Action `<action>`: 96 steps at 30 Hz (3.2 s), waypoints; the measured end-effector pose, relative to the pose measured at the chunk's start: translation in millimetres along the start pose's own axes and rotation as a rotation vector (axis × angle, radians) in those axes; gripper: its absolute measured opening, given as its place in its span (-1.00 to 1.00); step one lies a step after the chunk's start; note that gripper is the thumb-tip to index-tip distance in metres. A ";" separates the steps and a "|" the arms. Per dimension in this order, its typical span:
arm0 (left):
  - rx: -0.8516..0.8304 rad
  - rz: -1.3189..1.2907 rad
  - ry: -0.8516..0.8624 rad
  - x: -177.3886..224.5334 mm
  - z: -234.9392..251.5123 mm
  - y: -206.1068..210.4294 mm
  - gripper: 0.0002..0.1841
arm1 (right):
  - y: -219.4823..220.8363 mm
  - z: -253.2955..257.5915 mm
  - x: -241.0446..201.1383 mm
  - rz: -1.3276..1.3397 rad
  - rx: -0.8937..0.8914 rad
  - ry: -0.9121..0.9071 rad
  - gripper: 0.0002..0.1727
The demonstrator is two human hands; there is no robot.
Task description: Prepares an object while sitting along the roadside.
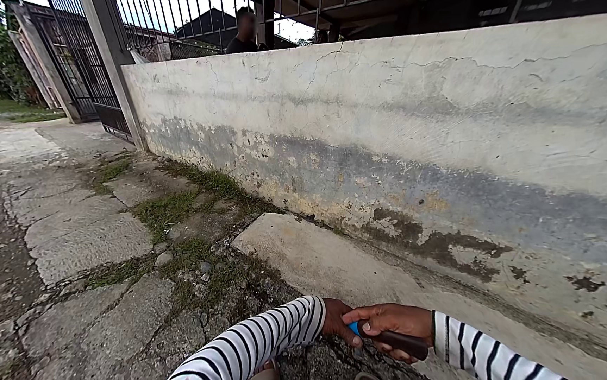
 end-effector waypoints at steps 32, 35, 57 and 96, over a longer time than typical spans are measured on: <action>-0.005 0.006 0.003 -1.3 0.0 -0.1 -0.53 | -4.9 6.2 4.4 0.011 -0.033 -0.017 -0.43; -0.006 0.008 0.005 -1.5 0.2 0.0 -0.53 | -4.6 5.7 4.5 0.012 -0.030 -0.018 -0.43; -0.001 -0.001 -0.005 -2.1 -1.8 0.0 -0.51 | -1.9 5.5 2.7 0.021 -0.018 -0.016 -0.43; -0.026 0.004 -0.024 2.0 9.6 2.8 -0.51 | -8.2 -0.3 12.0 -0.033 -0.001 -0.008 -0.43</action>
Point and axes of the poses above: each hand's wrist, its own z-axis towards the middle knuckle, its own y-axis out of the palm, x = y × z, the point moved 3 cm from there along z, towards the middle knuckle, and after that the axes turned 9 degrees about y, right-handed, at the moved point
